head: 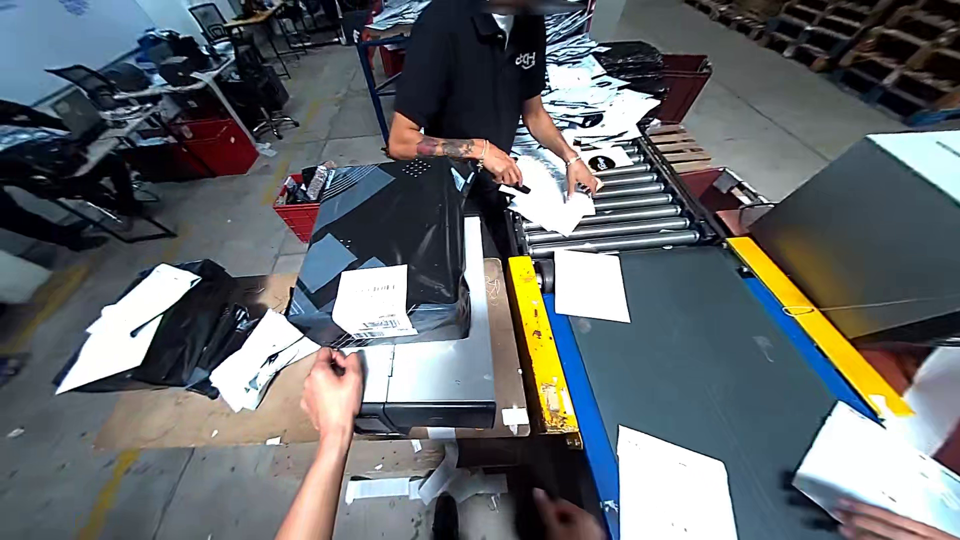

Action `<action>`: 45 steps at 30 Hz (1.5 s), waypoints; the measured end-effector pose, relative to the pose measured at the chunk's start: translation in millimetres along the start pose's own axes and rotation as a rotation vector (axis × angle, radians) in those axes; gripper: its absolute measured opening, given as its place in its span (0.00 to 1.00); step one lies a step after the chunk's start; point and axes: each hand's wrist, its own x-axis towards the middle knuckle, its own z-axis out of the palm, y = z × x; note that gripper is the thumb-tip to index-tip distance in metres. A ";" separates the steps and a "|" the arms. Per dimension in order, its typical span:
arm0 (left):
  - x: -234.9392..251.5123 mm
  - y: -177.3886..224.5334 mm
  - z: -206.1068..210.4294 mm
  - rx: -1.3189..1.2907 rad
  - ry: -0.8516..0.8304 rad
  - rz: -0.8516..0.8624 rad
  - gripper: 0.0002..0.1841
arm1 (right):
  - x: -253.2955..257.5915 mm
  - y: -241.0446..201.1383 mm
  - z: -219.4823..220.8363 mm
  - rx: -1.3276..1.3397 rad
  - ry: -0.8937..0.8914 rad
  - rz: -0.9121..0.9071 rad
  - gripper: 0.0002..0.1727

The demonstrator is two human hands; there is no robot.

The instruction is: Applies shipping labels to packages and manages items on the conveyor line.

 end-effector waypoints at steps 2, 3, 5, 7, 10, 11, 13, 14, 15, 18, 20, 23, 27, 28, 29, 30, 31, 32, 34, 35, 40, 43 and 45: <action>-1.1 -1.0 0.5 0.003 -0.006 -0.004 0.14 | 3.6 -57.1 65.0 0.297 -0.097 -0.175 0.20; -1.7 -2.5 0.6 0.002 -0.010 -0.004 0.14 | 8.1 -85.6 87.7 0.421 -0.143 -0.196 0.17; -1.2 -2.9 0.7 -0.005 -0.020 -0.004 0.13 | 16.9 -138.2 108.1 0.559 -0.198 -0.123 0.16; -2.0 -0.7 0.0 -0.013 -0.033 -0.012 0.13 | 22.4 -178.9 108.4 0.653 -0.189 0.063 0.15; -2.5 -1.4 -1.1 -0.013 -0.024 -0.002 0.13 | 24.1 -207.7 110.5 0.734 -0.115 0.284 0.13; -2.7 -3.3 -1.9 -0.015 -0.024 0.007 0.14 | 22.0 -209.1 115.5 0.759 -0.083 0.286 0.12; -2.0 -4.0 0.1 -0.036 -0.028 0.044 0.16 | 16.1 -211.8 113.4 0.827 -0.053 0.230 0.08; -2.3 -4.5 2.8 -0.046 -0.028 0.060 0.17 | 13.4 -210.5 103.1 0.824 -0.071 0.211 0.08; -3.9 -5.5 4.5 -0.050 -0.025 0.073 0.17 | 11.6 -202.1 87.1 0.788 -0.106 0.194 0.09; -2.7 -4.8 7.4 -0.060 -0.014 0.101 0.19 | 31.7 -119.7 11.5 0.728 -0.032 0.102 0.09; 1.9 -5.1 11.6 -0.064 0.005 0.091 0.19 | 76.8 -38.0 -52.2 0.587 0.226 0.151 0.11; 0.4 -8.3 12.6 -0.048 0.016 0.047 0.20 | 130.4 58.5 -116.7 0.231 0.439 0.345 0.20; -2.1 -0.3 10.3 -0.085 0.007 0.068 0.18 | 101.9 90.4 -146.1 -0.238 0.286 0.617 0.41; -3.3 0.3 9.1 -0.095 0.004 0.070 0.17 | 84.1 89.6 -149.0 -0.318 0.265 0.659 0.46; -4.8 -0.4 6.7 -0.099 -0.001 0.061 0.16 | 66.0 89.6 -146.0 -0.366 0.256 0.659 0.48; -4.4 -2.2 3.1 -0.091 -0.006 0.046 0.16 | 50.1 87.0 -134.8 -0.383 0.231 0.611 0.48; -1.9 -4.3 0.1 -0.075 -0.005 0.027 0.16 | 38.1 78.3 -114.9 -0.389 0.181 0.522 0.47; -0.3 -5.5 -2.1 -0.058 -0.012 0.006 0.15 | 27.5 61.8 -88.4 -0.370 0.120 0.401 0.45; -0.1 -7.7 -4.2 -0.034 -0.032 -0.018 0.14 | 7.3 8.3 -21.3 -0.163 0.017 0.092 0.36; 0.2 -8.6 -4.2 -0.031 -0.041 -0.021 0.14 | 2.3 -23.2 14.3 -0.025 -0.039 -0.030 0.29; 1.3 -10.3 -5.0 -0.030 -0.055 0.005 0.13 | 10.1 -149.1 124.1 0.634 -0.244 0.001 0.16; 0.8 -8.1 -6.1 -0.027 -0.051 0.011 0.13 | 15.4 -200.3 123.0 0.765 -0.214 0.273 0.16; 0.4 -9.9 -5.4 -0.027 -0.048 0.030 0.14 | 14.5 -219.0 122.9 0.838 -0.144 0.325 0.11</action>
